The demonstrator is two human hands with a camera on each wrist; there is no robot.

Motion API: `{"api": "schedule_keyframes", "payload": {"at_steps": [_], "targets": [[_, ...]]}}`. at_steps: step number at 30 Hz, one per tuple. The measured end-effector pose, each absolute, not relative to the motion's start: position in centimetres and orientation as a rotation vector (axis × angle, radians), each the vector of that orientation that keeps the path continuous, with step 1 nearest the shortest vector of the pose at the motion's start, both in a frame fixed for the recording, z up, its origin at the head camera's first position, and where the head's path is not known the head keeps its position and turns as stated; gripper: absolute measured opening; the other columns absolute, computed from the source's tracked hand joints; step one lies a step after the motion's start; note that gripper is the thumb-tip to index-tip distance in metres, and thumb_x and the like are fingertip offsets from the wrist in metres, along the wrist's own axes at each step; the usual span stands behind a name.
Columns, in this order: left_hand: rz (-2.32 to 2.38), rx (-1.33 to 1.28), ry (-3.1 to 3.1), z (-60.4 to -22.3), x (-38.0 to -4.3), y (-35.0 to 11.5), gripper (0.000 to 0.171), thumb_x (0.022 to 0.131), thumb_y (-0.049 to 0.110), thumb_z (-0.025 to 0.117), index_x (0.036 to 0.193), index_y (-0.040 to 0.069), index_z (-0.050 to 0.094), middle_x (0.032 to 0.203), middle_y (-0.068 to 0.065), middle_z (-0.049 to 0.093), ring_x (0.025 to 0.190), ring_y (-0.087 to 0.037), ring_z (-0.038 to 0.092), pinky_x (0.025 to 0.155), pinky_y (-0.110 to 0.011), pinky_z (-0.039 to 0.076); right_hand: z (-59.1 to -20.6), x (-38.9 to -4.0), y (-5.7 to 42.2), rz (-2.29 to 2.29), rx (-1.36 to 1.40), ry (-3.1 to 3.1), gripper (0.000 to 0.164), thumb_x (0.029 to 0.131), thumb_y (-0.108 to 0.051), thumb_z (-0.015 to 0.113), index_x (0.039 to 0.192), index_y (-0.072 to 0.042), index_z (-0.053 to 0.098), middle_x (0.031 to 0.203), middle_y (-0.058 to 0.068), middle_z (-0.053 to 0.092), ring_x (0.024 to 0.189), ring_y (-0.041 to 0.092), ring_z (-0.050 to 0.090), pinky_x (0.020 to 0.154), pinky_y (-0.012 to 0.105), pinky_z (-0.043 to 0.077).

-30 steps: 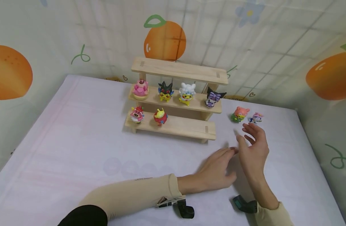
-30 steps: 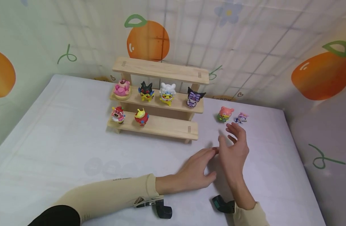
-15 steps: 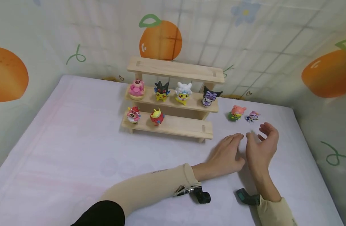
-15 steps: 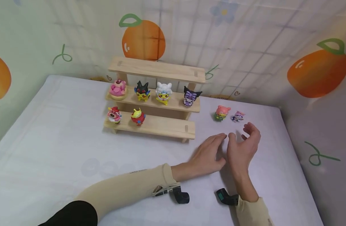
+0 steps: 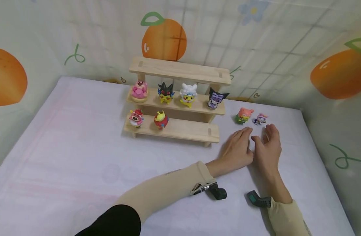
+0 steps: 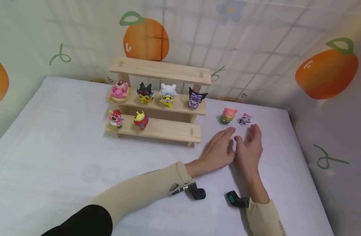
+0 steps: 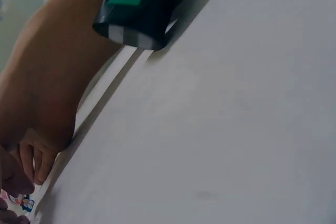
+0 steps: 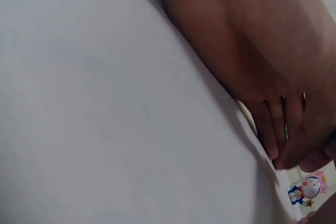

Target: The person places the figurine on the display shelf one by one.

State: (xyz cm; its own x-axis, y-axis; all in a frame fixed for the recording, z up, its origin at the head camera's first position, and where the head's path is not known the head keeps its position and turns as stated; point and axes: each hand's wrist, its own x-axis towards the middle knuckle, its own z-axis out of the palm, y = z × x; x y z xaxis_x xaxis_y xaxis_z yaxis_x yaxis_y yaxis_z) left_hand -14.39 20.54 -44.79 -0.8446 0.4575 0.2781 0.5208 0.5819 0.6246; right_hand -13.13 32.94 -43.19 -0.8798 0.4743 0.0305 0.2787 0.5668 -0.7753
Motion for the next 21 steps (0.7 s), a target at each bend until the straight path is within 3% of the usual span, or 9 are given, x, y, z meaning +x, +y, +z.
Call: {"api": "schedule_keyframes", "payload": {"at_steps": [7,13,17,21], "targets": [[-0.954,-0.813,-2.724,-44.7,-15.8,22.6,0.062,0.097,0.017,0.061,0.157,0.010,0.048,0.161,0.000,0.051,0.145,-0.011,0.050,0.121,-0.019,0.033,-42.7,-14.1,33.6,1.219,-0.653,-2.583,0.076,0.104,-0.022,0.052,0.169,-0.009,0.014,0.175,0.008,0.025,0.160,0.026,0.030,0.129,0.045,0.027],[-0.849,-0.767,-2.775,-44.5,-16.5,23.9,0.061,0.100,0.022,0.058,0.160,0.014,0.046,0.162,0.004,0.049,0.142,-0.010,0.050,0.118,-0.017,0.035,-42.9,-14.6,34.4,1.237,-0.650,-2.544,0.073,0.104,-0.021,0.053,0.168,-0.008,0.020,0.172,0.008,0.033,0.152,0.032,0.045,0.124,0.047,0.036],[-0.829,-0.712,-2.766,-44.6,-16.9,24.5,0.060,0.099,0.023,0.061,0.157,0.015,0.049,0.160,0.006,0.052,0.134,-0.009,0.055,0.114,-0.016,0.037,-43.2,-15.1,34.6,1.257,-0.645,-2.474,0.069,0.102,-0.019,0.053,0.166,-0.007,0.028,0.167,0.010,0.043,0.145,0.034,0.052,0.122,0.042,0.041],[-0.866,-0.688,-2.764,-44.5,-17.3,24.6,0.061,0.098,0.022,0.061,0.157,0.015,0.049,0.160,0.005,0.052,0.138,-0.009,0.053,0.116,-0.016,0.035,-43.4,-15.5,34.6,1.319,-0.635,-2.400,0.065,0.102,-0.018,0.051,0.164,-0.009,0.035,0.164,0.009,0.047,0.145,0.032,0.053,0.121,0.038,0.042]]}}
